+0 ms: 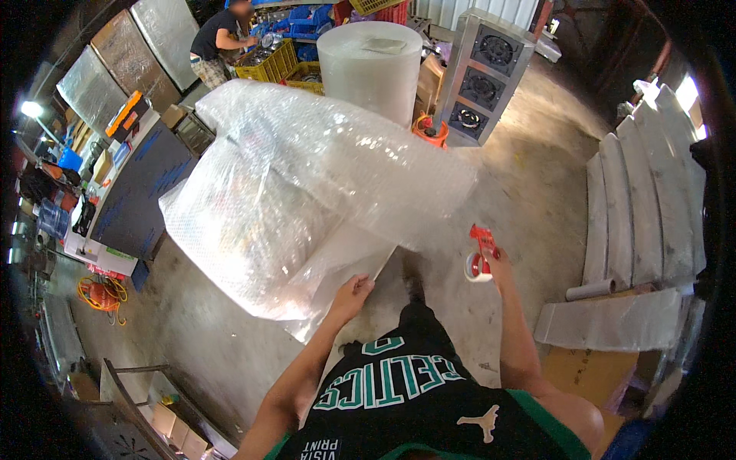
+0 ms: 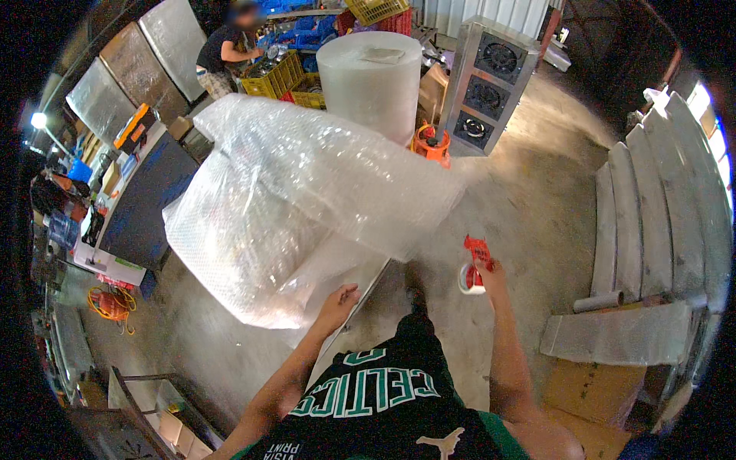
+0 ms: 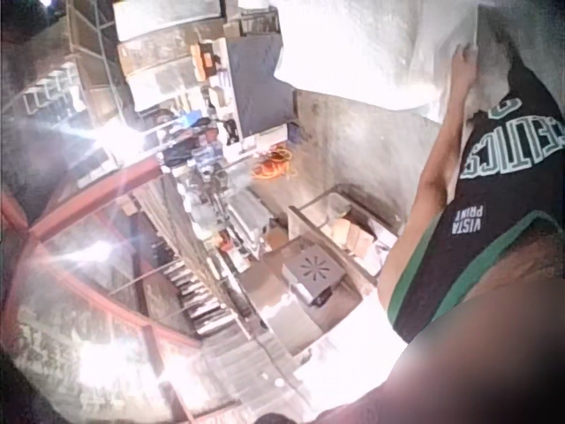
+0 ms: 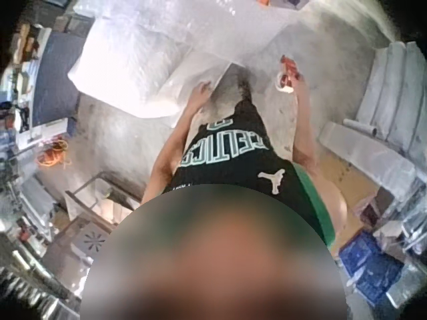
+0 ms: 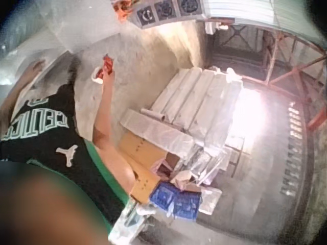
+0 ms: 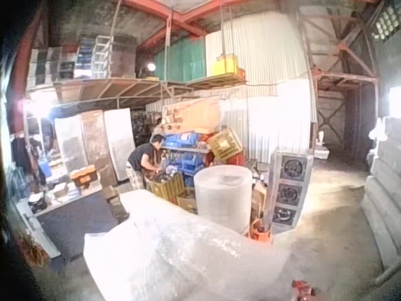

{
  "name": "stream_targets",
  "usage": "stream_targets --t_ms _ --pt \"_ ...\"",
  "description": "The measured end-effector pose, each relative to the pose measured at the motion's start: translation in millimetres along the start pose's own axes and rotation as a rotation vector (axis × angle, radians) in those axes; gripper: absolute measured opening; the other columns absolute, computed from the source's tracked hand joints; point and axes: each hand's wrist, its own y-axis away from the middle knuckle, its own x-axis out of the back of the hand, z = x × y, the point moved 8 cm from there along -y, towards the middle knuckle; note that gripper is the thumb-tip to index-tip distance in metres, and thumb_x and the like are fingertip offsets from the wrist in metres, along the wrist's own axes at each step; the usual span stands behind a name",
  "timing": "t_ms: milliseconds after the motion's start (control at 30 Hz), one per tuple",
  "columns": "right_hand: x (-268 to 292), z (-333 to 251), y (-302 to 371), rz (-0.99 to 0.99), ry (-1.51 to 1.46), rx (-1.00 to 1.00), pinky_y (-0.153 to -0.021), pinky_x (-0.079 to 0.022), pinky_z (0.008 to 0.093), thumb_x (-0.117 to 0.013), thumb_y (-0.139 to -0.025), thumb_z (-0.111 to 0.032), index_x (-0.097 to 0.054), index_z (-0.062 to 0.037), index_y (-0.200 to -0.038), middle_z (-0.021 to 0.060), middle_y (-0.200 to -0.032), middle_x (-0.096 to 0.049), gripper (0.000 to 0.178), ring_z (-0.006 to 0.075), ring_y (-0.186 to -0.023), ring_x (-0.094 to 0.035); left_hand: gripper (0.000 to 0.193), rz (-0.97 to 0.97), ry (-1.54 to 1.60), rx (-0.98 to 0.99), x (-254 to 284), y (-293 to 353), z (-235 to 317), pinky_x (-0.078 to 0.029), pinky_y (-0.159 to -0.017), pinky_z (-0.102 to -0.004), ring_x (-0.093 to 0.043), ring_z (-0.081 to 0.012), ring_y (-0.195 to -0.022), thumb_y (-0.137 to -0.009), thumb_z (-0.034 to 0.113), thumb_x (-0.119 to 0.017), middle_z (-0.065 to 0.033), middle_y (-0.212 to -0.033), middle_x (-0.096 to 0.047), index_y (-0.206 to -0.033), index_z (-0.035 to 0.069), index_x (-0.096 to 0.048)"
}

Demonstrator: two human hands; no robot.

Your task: The person wraps a blue box with bubble wrap and secures it using a red tape dispenser. They fold the bubble wrap around the box, smooth the layers, and apply multiple strips of clear tape to seal the package.

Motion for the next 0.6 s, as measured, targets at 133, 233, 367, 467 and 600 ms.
stream_targets --t_ms 133,233,367,467,600 --pt "-53 -51 -104 -0.048 -0.184 0.241 -0.096 -0.053 0.0342 -0.073 -0.1 -0.022 -0.058 0.0033 -0.137 0.0141 -0.119 -0.07 0.048 0.0204 -0.107 -0.067 0.071 0.154 0.447 -0.138 1 -33 87 -0.047 -0.11 -0.0417 -0.059 -0.0273 -0.131 -0.104 0.05 -0.064 -0.0145 -0.148 -0.058 -0.155 0.005 -0.045" --pt "-110 -85 -170 -0.114 -0.106 0.361 -0.105 -0.05 0.0379 -0.072 -0.1 -0.02 -0.049 0.0035 -0.146 0.0172 -0.134 -0.066 0.057 0.0251 -0.122 -0.064 0.078 0.149 0.925 0.018 -4 -60 119 -0.045 -0.114 -0.0455 -0.052 -0.0289 -0.137 -0.101 0.055 -0.066 -0.0133 -0.152 -0.052 -0.157 0.008 -0.04" --pt "-174 -131 -214 -0.134 0.1 0.794 -0.107 -0.049 0.0452 -0.074 -0.095 -0.022 -0.048 -0.0012 -0.149 0.0212 -0.14 -0.062 0.064 0.0375 -0.126 -0.063 0.074 0.241 1.075 -0.02 -21 -76 142 -0.041 -0.118 -0.0504 -0.05 -0.0322 -0.138 -0.1 0.054 -0.066 -0.0136 -0.149 -0.054 -0.154 0.009 -0.044" --pt "-242 -136 -243 -0.209 0.407 0.798 -0.115 -0.043 0.0493 -0.076 -0.089 -0.035 -0.046 -0.0038 -0.152 0.0221 -0.145 -0.059 0.076 0.0404 -0.137 -0.054 0.065 0.311 1.206 -0.088 -30 -71 142 -0.043 -0.116 -0.0535 -0.053 -0.0341 -0.135 -0.1 0.047 -0.066 -0.0136 -0.145 -0.058 -0.149 0.007 -0.051" --pt "-311 -125 -230 -0.458 0.728 1.034 -0.106 -0.049 0.0499 -0.069 -0.093 -0.035 -0.052 -0.0028 -0.147 0.0193 -0.142 -0.059 0.065 0.0397 -0.127 -0.058 0.063 0.404 1.202 0.093 -35 -46 133 -0.047 -0.113 -0.0551 -0.057 -0.0353 -0.134 -0.095 0.042 -0.068 -0.016 -0.149 -0.059 -0.144 0.003 -0.058"
